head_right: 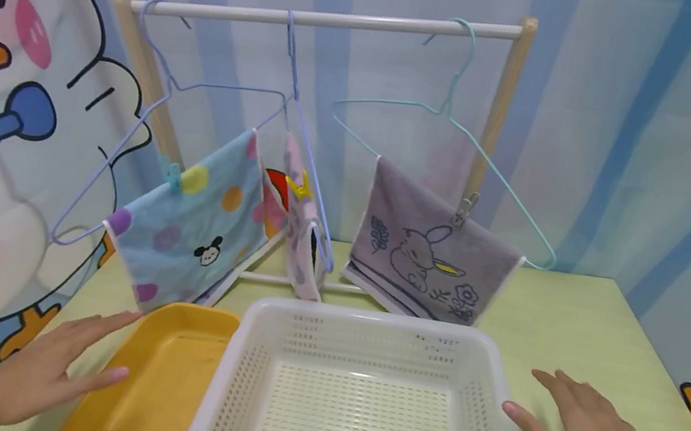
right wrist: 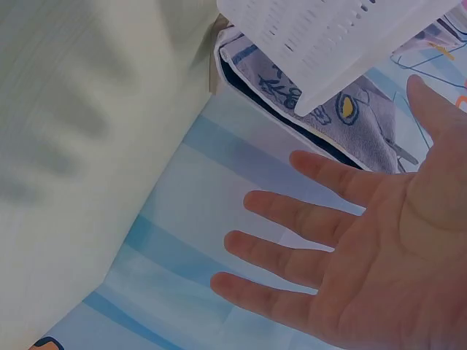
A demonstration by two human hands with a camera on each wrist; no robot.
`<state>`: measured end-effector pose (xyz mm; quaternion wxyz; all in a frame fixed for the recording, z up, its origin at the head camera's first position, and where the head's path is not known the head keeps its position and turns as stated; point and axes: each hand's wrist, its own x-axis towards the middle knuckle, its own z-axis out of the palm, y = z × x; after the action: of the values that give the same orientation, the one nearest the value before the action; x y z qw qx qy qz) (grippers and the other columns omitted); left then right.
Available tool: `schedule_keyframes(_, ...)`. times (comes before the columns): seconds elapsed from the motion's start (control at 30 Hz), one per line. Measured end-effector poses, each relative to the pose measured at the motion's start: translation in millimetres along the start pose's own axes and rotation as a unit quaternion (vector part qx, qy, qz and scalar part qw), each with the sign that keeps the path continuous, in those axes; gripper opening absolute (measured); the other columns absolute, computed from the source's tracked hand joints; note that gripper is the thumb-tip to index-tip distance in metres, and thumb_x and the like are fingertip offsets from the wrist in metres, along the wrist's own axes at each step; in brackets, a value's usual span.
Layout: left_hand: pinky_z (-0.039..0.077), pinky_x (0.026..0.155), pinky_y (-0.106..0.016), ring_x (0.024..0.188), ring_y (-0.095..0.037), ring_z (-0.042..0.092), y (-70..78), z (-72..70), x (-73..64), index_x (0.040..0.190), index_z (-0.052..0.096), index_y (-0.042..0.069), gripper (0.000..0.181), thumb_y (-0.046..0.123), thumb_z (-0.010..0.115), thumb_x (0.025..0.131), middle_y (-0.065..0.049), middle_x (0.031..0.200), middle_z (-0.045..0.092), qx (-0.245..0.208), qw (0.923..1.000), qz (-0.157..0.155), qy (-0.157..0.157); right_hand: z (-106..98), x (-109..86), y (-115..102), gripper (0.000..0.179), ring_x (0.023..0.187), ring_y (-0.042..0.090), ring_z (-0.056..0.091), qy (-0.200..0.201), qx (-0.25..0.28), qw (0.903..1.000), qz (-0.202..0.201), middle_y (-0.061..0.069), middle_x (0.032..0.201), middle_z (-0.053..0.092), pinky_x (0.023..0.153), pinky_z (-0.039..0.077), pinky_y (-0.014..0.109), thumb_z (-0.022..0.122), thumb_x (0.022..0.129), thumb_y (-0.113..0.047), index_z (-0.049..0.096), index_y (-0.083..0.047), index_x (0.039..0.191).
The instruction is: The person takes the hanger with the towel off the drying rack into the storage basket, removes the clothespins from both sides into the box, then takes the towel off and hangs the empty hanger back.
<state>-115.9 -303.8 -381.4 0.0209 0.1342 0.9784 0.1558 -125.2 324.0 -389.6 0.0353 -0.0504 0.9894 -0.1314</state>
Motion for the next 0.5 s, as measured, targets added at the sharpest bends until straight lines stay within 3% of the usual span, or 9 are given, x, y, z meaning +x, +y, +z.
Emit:
schedule_keyframes(0.2,0.043,0.095,-0.065,0.127,-0.044,0.049,-14.6,-11.2,-0.7,0.143,0.054,0.011,0.059,0.047,0.063,0.097,-0.016,0.141,0.054,-0.083,0.9965,0.006,-0.013,-4.3,-2.1,0.3,0.081,0.115,0.062,0.043,0.000,0.007,1.0000,0.004,0.040,0.135,0.045,0.077,0.039,0.073,0.048,0.098,-0.063,0.047,0.006,0.140)
schedule_keyframes(0.23,0.047,0.093,-0.059,0.117,-0.040,0.057,-18.2,-13.4,-0.8,0.142,0.054,0.009,0.057,0.044,0.062,0.098,-0.017,0.139,0.055,-0.094,0.9955,0.007,-0.015,-5.0,-2.2,0.3,0.081,0.116,0.062,0.042,-0.002,0.008,1.0000,0.005,0.040,0.136,0.045,0.078,0.039,0.074,0.048,0.098,-0.063,0.047,0.006,0.140)
schedule_keyframes(0.3,0.051,0.089,-0.052,0.113,-0.037,0.060,-25.3,-17.4,-1.6,0.139,0.056,0.007,0.051,0.039,0.061,0.100,-0.016,0.136,0.058,-0.092,0.9957,0.008,-0.005,-5.8,-2.4,0.7,0.081,0.116,0.063,0.041,-0.004,0.008,0.9999,0.007,0.040,0.136,0.044,0.078,0.038,0.075,0.047,0.098,-0.063,0.047,0.006,0.140)
schedule_keyframes(0.43,0.053,0.082,-0.050,0.102,-0.035,0.064,-38.5,-24.5,-0.6,0.133,0.061,0.003,0.037,0.023,0.059,0.103,-0.014,0.127,0.064,-0.077,0.9946,0.036,0.061,-8.2,-0.7,2.5,0.082,0.115,0.064,0.040,-0.015,0.008,0.9997,0.016,0.041,0.136,0.042,0.078,0.037,0.075,0.045,0.099,-0.064,0.047,0.007,0.140)
schedule_keyframes(0.47,0.052,0.085,-0.054,0.112,-0.036,0.061,-40.9,-26.2,0.3,0.132,0.061,0.003,0.034,0.020,0.058,0.103,-0.014,0.125,0.066,-0.070,0.9934,0.042,0.081,-8.9,0.2,3.1,0.082,0.114,0.064,0.040,-0.018,0.008,0.9996,0.018,0.042,0.136,0.042,0.078,0.037,0.075,0.044,0.099,-0.064,0.047,0.007,0.140)
schedule_keyframes(0.5,0.051,0.085,-0.056,0.111,-0.037,0.061,-43.1,-28.1,1.4,0.132,0.061,0.002,0.033,0.017,0.057,0.103,-0.015,0.124,0.066,-0.072,0.9916,0.048,0.096,-9.6,1.2,3.7,0.083,0.113,0.065,0.041,-0.022,0.008,0.9995,0.021,0.042,0.135,0.042,0.078,0.037,0.075,0.043,0.099,-0.064,0.047,0.008,0.140)
